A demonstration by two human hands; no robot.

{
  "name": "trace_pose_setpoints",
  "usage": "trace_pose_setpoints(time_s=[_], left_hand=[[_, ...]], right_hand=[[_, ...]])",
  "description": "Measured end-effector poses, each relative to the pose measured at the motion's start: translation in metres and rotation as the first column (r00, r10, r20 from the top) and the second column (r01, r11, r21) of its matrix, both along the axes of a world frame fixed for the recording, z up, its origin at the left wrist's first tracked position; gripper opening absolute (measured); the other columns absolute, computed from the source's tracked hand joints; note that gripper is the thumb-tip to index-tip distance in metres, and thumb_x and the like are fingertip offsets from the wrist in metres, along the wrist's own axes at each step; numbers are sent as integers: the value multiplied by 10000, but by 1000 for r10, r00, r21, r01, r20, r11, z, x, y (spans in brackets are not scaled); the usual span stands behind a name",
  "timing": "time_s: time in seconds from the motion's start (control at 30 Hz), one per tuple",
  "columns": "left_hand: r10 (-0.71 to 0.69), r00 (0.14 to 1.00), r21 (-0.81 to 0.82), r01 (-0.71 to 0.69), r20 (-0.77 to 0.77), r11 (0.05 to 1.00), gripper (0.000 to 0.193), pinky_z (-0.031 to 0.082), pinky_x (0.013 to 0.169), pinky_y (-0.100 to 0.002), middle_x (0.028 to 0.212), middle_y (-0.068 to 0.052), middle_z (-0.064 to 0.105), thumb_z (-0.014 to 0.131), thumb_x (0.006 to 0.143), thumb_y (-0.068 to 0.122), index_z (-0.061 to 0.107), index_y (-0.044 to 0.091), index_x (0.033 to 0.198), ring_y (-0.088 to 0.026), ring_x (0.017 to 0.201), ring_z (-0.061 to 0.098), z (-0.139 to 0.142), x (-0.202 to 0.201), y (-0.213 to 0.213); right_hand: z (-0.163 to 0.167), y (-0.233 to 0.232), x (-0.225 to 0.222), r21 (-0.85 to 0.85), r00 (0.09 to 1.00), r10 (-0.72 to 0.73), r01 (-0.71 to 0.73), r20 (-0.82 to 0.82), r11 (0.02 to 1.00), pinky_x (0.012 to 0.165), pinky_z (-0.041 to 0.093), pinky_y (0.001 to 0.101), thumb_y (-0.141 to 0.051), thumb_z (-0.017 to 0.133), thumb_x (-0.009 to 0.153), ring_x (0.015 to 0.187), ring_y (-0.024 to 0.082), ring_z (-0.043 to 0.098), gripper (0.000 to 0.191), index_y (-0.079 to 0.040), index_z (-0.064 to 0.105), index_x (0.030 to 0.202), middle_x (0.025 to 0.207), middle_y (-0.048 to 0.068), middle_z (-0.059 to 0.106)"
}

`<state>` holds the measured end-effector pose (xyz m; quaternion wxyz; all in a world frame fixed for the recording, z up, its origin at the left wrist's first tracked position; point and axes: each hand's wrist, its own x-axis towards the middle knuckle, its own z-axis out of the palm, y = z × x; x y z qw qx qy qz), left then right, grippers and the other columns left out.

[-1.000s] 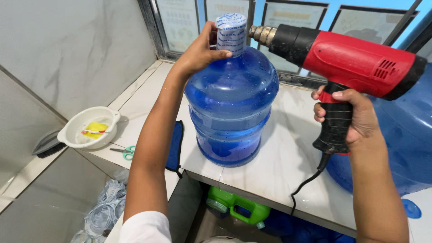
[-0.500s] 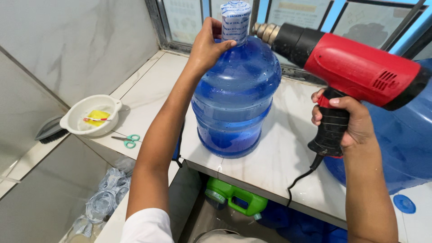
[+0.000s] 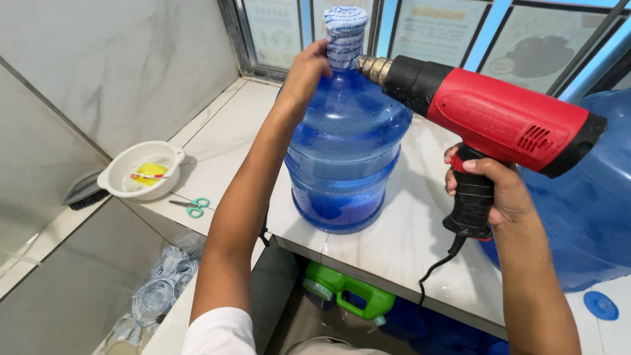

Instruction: The person cleans a blue plastic cap with a toothbrush, then places it on a large blue water jug. They wipe the jug with a cloth, retrieve a shrink-wrap seal from a cabinet, and use a heat gun to shrink the seal around the jug's neck. The person repeats the process on a second jug, including cutting the seal with scissors and rinsing the jug under running water.

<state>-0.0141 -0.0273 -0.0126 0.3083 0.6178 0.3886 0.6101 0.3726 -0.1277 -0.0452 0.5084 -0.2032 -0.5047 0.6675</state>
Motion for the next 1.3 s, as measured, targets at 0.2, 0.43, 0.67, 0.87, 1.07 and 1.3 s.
trace_pose_setpoints(time_s=[0.2, 0.43, 0.67, 0.87, 1.07, 1.3], left_hand=[[347, 937, -79, -344, 33, 936, 1044, -67, 1215, -595, 1628, -198, 369, 77, 903, 798, 263, 52, 1609, -365, 1531, 206, 20, 49, 26], [281, 931, -67, -273, 234, 960, 1079, 172, 1251, -426, 1689, -190, 237, 108, 907, 830, 128, 29, 1631, -341, 1557, 212, 29, 36, 64], [304, 916, 43, -325, 261, 945, 983, 172, 1262, -419, 1689, -227, 224, 111, 994, 745, 141, -4, 1630, -355, 1573, 204, 44, 20, 74], [556, 826, 195, -563, 93, 803, 900, 104, 1287, -469, 1697, -260, 210, 129, 1063, 665, 223, -33, 1624, -419, 1592, 129, 16, 59, 55], [607, 785, 17, -613, 128, 790, 935, 303, 1205, -463, 1492, -243, 574, 114, 1041, 679, 503, -50, 1478, -416, 1412, 493, 24, 58, 69], [136, 837, -103, -96, 530, 990, 957, 442, 1128, -474, 1438, -284, 579, 168, 976, 723, 315, -49, 1521, -397, 1343, 576, 38, 24, 79]], right_hand=[[0, 18, 9, 69, 998, 36, -32, -50, 997, 681, 549, 361, -98, 634, 850, 752, 265, 651, 280, 103, 610, 1044, 1016, 184, 635], [-2, 33, 11, 81, 990, 85, -77, -111, 994, 710, 551, 379, -113, 627, 873, 768, 277, 647, 291, 102, 607, 1069, 999, 187, 628], [-28, 29, 3, 12, 990, 107, -107, -89, 994, 677, 543, 366, -108, 625, 855, 754, 271, 643, 319, 102, 606, 1095, 1030, 185, 628], [-10, 44, 13, 81, 981, 119, -108, -154, 991, 707, 539, 377, -124, 612, 891, 782, 278, 644, 297, 100, 609, 1087, 1032, 187, 629], [-14, 42, 17, 62, 984, 102, -94, -148, 994, 700, 546, 382, -108, 608, 868, 759, 278, 648, 306, 102, 605, 1091, 1036, 190, 636], [-25, 39, 10, 12, 985, 136, -135, -102, 991, 689, 544, 369, -112, 620, 865, 734, 269, 646, 329, 115, 611, 1103, 981, 195, 622]])
